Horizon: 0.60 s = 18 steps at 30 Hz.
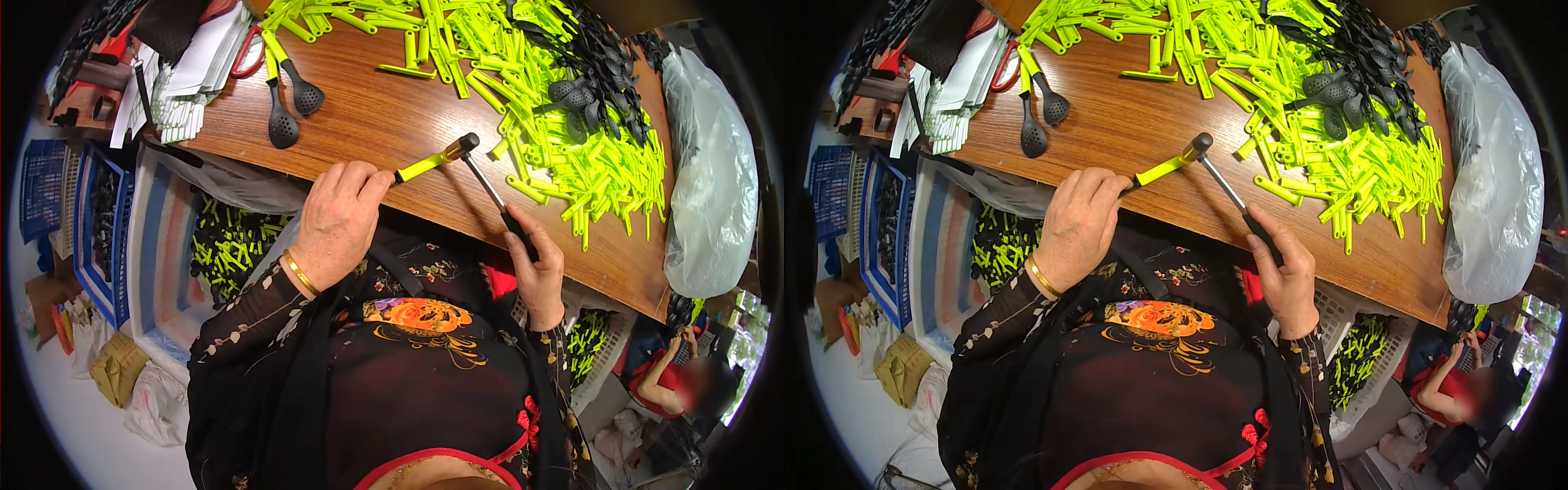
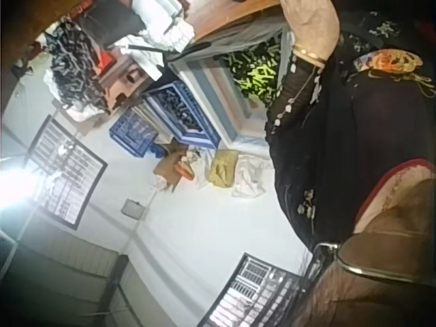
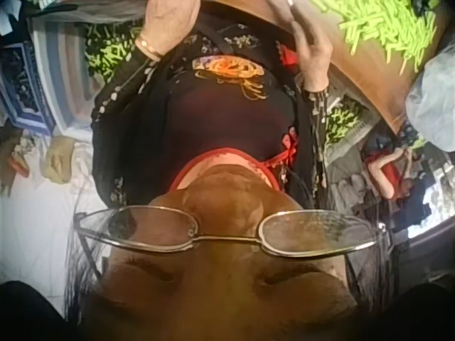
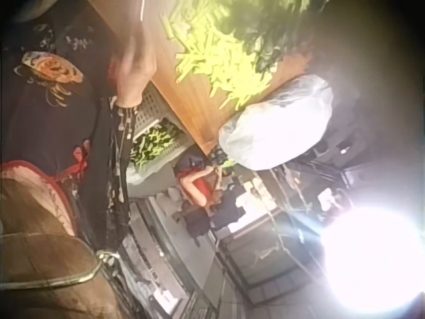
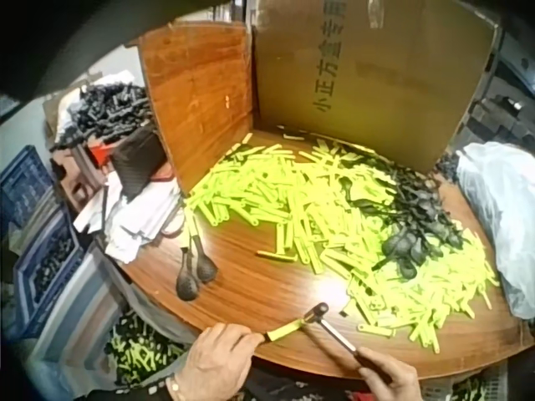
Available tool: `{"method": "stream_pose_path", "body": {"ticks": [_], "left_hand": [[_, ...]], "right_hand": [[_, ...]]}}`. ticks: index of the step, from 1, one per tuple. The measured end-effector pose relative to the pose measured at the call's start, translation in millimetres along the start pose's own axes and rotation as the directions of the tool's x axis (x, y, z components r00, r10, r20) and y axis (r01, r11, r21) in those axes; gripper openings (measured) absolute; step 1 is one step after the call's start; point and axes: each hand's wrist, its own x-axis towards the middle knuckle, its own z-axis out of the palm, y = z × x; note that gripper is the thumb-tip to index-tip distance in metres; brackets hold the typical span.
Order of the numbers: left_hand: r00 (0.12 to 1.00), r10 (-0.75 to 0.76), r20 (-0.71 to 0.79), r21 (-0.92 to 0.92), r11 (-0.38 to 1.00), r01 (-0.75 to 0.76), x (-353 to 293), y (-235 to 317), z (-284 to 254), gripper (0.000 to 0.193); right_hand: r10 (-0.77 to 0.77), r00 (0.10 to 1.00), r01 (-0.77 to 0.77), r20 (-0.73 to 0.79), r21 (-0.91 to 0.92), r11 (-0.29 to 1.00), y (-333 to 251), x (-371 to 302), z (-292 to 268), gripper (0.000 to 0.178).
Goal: Assembling neon-yellow plastic parts and black mesh components using a small hammer.
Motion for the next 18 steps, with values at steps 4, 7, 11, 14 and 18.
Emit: {"method": "stream_pose_path", "body": {"ticks": [4,7,11,14,18], "left_hand": [[0.999,-0.035,0.008,-0.091,0.995,0.036,-10,-7,-4,0.028],[0.939,-0.284,0.193,-0.359,0.870,0.337,-26,-4,-10,0.022],[0.778,-0.529,0.340,-0.693,0.417,0.587,-66,-6,16,0.018],[0.715,-0.545,0.437,-0.764,0.195,0.615,-56,-4,20,0.024],[0.668,-0.510,0.542,-0.764,0.031,0.644,-52,-6,11,0.026]], "right_hand": [[0.046,0.999,-0.047,0.017,0.105,0.993,-4,-4,6,0.033],[0.162,0.986,-0.132,-0.051,0.368,0.920,-5,-12,11,0.033],[-0.346,0.938,0.343,0.028,0.076,0.936,-16,6,17,0.046],[-0.398,0.916,0.396,0.053,0.046,0.917,-16,2,21,0.048],[-0.410,0.893,0.424,0.185,-0.039,0.905,-20,12,32,0.048]]}}
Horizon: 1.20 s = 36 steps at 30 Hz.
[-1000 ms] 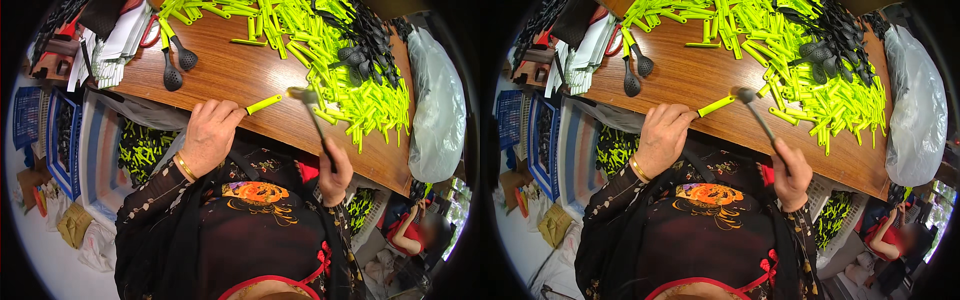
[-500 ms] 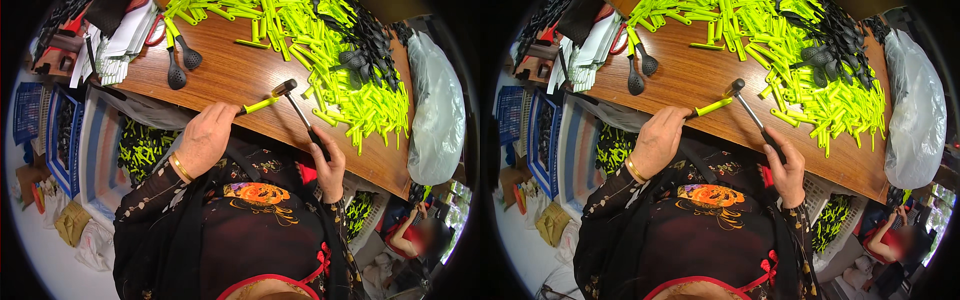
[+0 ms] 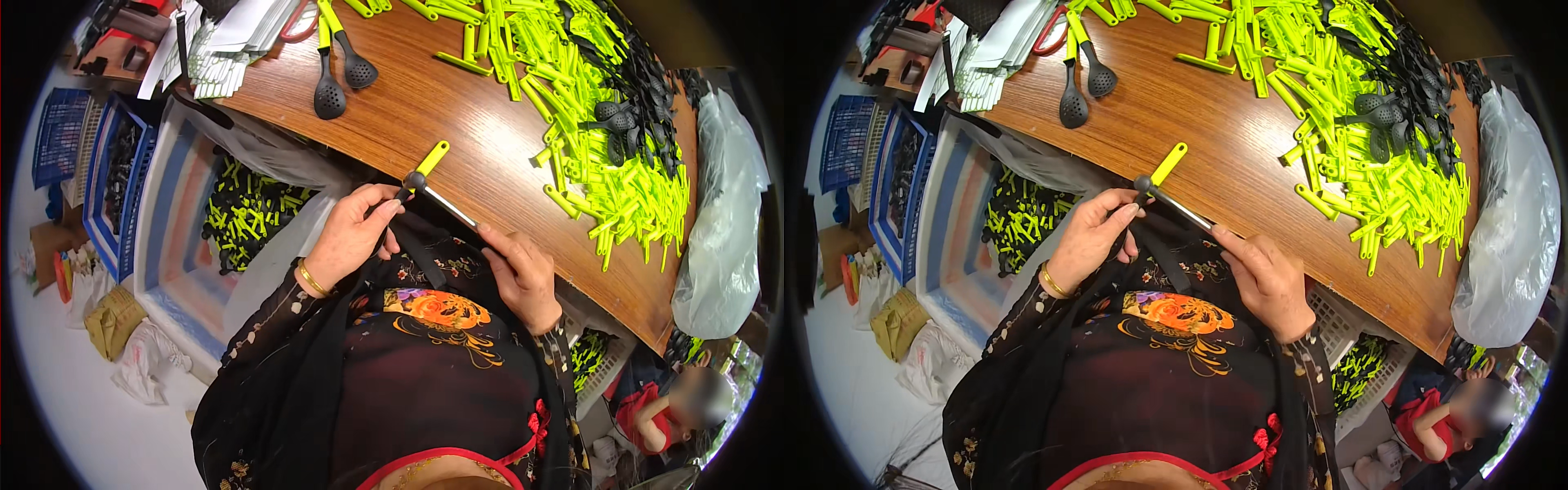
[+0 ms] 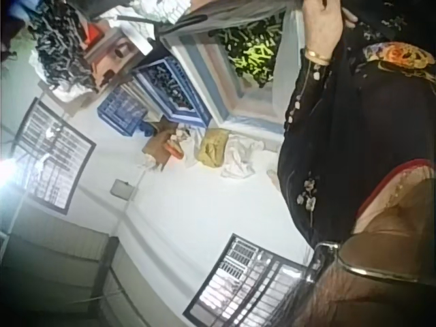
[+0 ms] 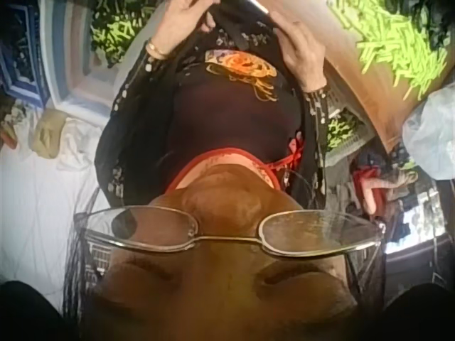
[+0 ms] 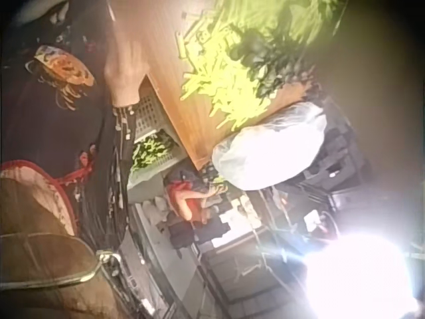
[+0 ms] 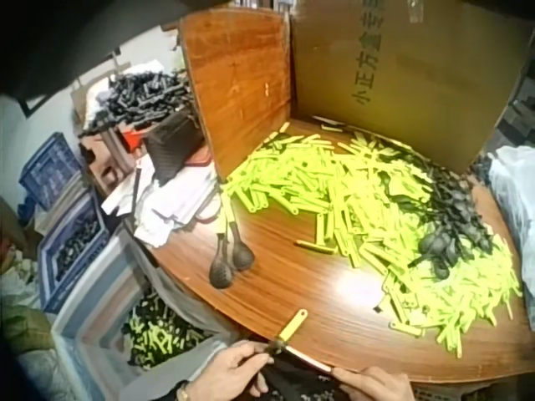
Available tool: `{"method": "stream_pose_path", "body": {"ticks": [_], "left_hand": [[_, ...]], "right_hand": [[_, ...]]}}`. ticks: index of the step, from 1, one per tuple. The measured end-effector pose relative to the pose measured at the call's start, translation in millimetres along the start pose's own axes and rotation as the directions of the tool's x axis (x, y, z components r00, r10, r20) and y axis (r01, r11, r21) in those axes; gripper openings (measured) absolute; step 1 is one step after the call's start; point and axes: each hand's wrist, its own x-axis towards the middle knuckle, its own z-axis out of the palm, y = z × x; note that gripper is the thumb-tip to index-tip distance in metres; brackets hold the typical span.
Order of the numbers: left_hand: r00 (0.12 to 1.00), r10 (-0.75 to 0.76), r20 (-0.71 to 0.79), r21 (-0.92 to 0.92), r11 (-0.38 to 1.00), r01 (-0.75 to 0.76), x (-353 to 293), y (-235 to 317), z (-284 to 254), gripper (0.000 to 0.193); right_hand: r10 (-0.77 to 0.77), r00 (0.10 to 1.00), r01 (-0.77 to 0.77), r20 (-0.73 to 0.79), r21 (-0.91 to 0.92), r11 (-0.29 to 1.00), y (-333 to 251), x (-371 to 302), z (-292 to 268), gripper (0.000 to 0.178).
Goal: Assembling neon-yellow plastic parts and black mesh components using a small hammer.
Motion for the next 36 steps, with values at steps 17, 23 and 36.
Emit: {"method": "stream_pose_path", "body": {"ticks": [17,23,36], "left_hand": [[0.999,-0.046,0.005,-0.004,0.999,0.047,-3,-3,6,0.022],[0.971,0.235,-0.032,0.241,0.945,-0.221,-9,-2,7,0.026],[0.834,0.484,-0.266,0.427,0.835,-0.349,21,6,-8,0.016]], "right_hand": [[0.210,0.977,-0.211,-0.038,-0.010,0.978,10,10,-7,0.031],[0.602,0.788,-0.602,0.130,0.371,0.707,14,-3,-28,0.035],[0.178,0.980,-0.159,-0.092,0.186,0.970,-6,5,5,0.038]]}}
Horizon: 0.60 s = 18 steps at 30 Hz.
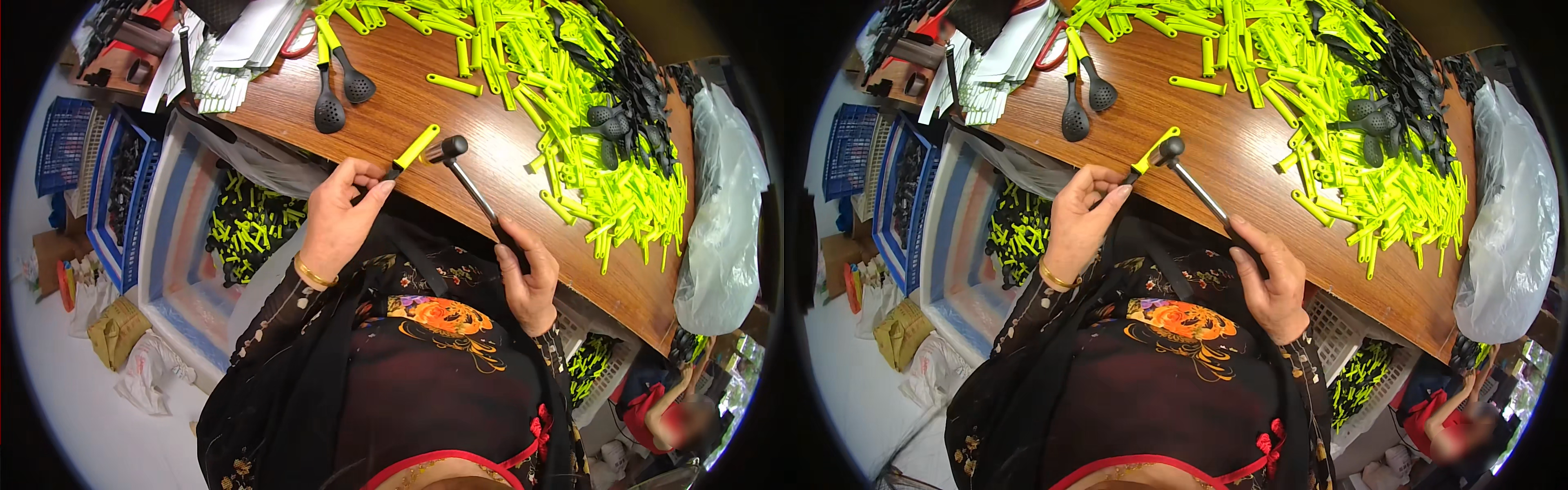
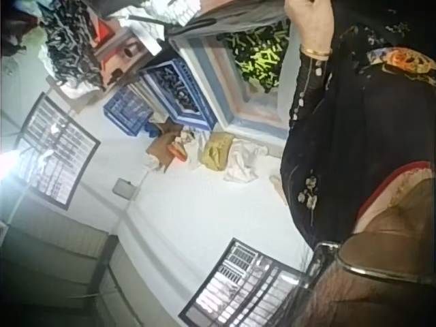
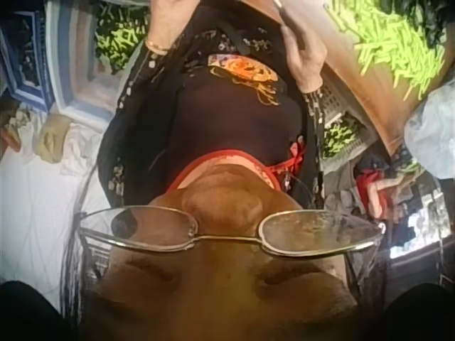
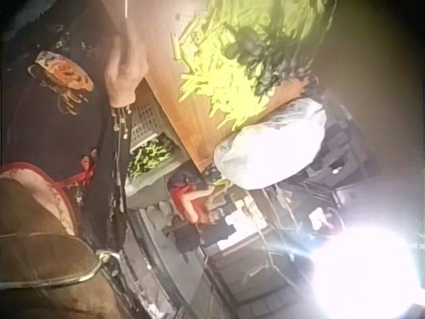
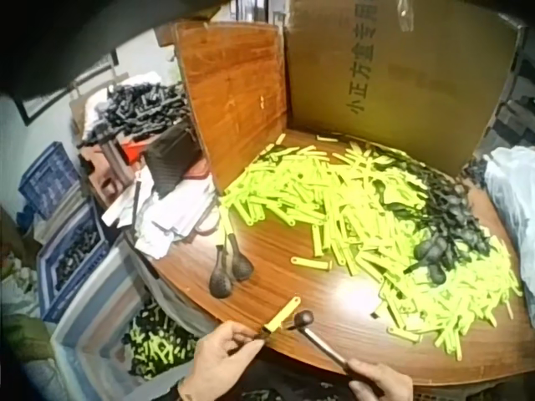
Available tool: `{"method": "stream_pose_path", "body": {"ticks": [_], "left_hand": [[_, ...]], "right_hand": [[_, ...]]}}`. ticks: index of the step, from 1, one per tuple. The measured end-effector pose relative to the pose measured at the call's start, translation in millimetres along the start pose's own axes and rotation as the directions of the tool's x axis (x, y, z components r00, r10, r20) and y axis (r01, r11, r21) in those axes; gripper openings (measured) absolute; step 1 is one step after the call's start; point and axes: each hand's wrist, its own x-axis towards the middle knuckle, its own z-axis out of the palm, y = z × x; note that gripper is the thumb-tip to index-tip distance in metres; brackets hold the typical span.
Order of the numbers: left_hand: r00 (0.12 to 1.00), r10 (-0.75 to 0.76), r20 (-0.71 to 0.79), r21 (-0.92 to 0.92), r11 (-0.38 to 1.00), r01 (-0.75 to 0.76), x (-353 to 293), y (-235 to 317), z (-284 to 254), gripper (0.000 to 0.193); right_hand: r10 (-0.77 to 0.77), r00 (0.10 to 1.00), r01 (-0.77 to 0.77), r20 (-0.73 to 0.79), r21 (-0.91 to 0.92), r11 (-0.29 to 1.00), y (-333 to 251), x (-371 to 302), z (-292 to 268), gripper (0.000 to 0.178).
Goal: Assembling neon-yellow plastic parts and black mesh components using a small hammer.
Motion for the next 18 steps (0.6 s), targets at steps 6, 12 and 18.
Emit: {"method": "stream_pose_path", "body": {"ticks": [6,12,18], "left_hand": [[0.909,-0.342,0.237,-0.438,0.798,0.414,-9,-7,-13,0.012],[0.964,-0.222,0.146,-0.224,0.942,0.251,-8,-19,-8,0.012],[0.972,-0.196,0.127,-0.208,0.953,0.219,-8,-19,-6,0.012]], "right_hand": [[-0.093,0.993,0.094,0.079,-0.007,0.996,-1,23,11,0.042],[-0.072,0.979,0.083,0.188,-0.051,0.995,2,35,6,0.040],[-0.003,0.977,0.029,0.214,-0.120,0.992,-1,22,12,0.043]]}}
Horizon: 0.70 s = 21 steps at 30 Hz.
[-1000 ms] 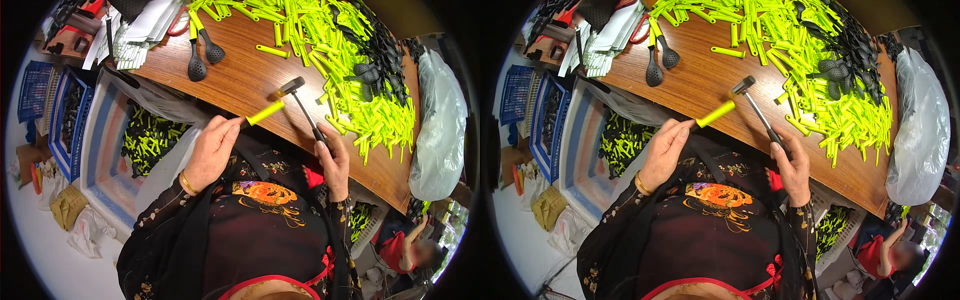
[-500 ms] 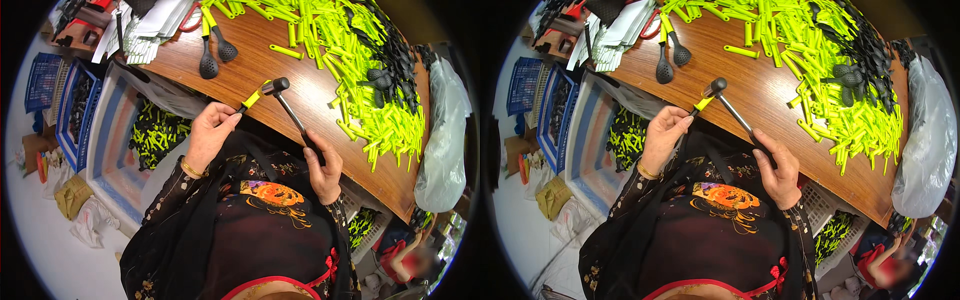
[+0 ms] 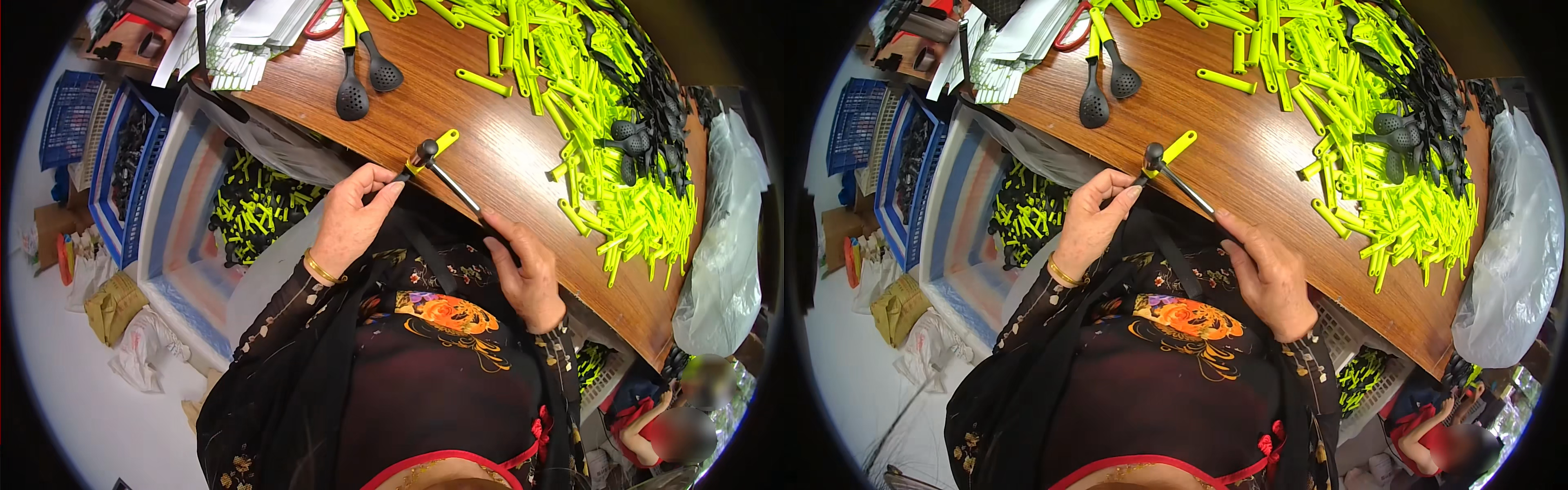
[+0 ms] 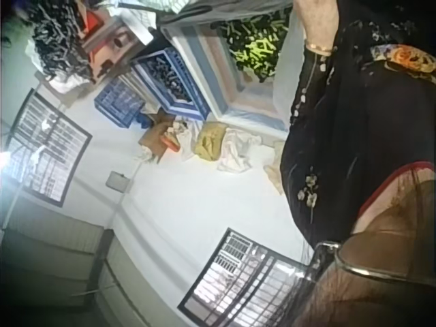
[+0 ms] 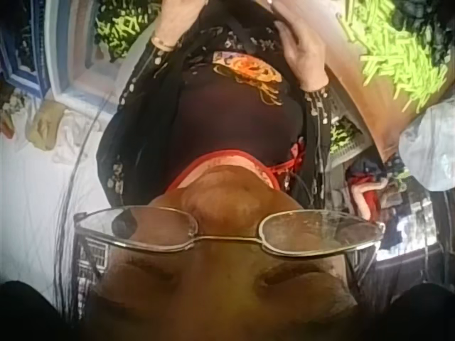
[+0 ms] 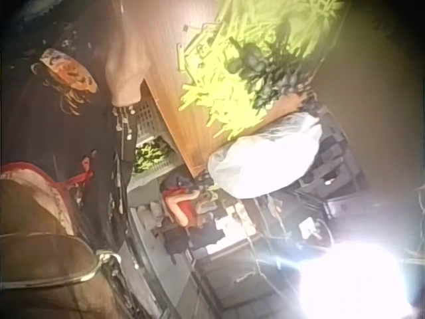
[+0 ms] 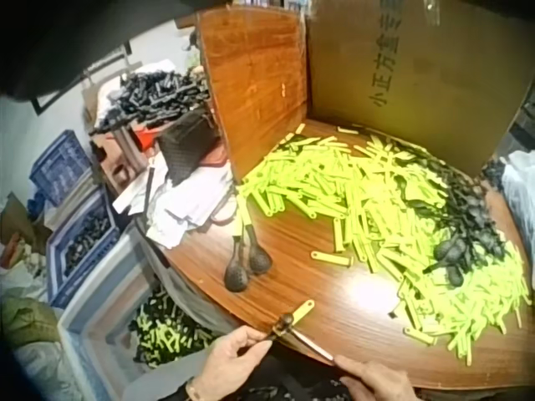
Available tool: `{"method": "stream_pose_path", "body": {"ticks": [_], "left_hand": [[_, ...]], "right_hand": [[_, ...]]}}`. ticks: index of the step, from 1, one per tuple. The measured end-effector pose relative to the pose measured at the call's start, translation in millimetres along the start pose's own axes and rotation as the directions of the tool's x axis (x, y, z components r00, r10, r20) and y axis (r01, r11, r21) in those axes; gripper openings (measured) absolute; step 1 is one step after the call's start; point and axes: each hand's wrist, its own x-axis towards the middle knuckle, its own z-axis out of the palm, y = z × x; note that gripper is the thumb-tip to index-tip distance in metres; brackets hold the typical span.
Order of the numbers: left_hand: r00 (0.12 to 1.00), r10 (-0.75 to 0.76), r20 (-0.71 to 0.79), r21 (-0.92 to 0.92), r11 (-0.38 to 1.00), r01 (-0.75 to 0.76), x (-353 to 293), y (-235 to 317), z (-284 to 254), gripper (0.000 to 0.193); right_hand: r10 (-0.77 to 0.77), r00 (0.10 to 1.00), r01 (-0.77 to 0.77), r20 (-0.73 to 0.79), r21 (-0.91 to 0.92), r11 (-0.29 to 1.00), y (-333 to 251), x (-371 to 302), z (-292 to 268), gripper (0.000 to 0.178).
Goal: Assembling neon-yellow plastic parts and black mesh components using a small hammer.
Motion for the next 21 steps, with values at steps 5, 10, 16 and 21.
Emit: {"method": "stream_pose_path", "body": {"ticks": [5,10,16,21], "left_hand": [[1.000,-0.026,0.017,-0.024,0.999,0.026,2,-1,-4,0.012],[1.000,0.001,0.003,-0.001,1.000,-0.001,5,-1,-1,0.012],[0.960,0.239,-0.149,0.288,0.939,-0.189,1,17,1,0.015],[0.792,0.577,-0.201,0.569,0.727,-0.384,45,65,-5,0.041]], "right_hand": [[-0.077,0.963,0.093,-0.259,0.049,0.994,1,4,-7,0.045],[0.005,1.000,-0.003,0.022,-0.101,0.995,1,0,-6,0.039],[0.353,0.916,-0.294,-0.190,0.279,0.914,18,-11,-24,0.037],[0.560,0.640,-0.174,-0.527,0.611,0.773,50,-52,-68,0.046]]}}
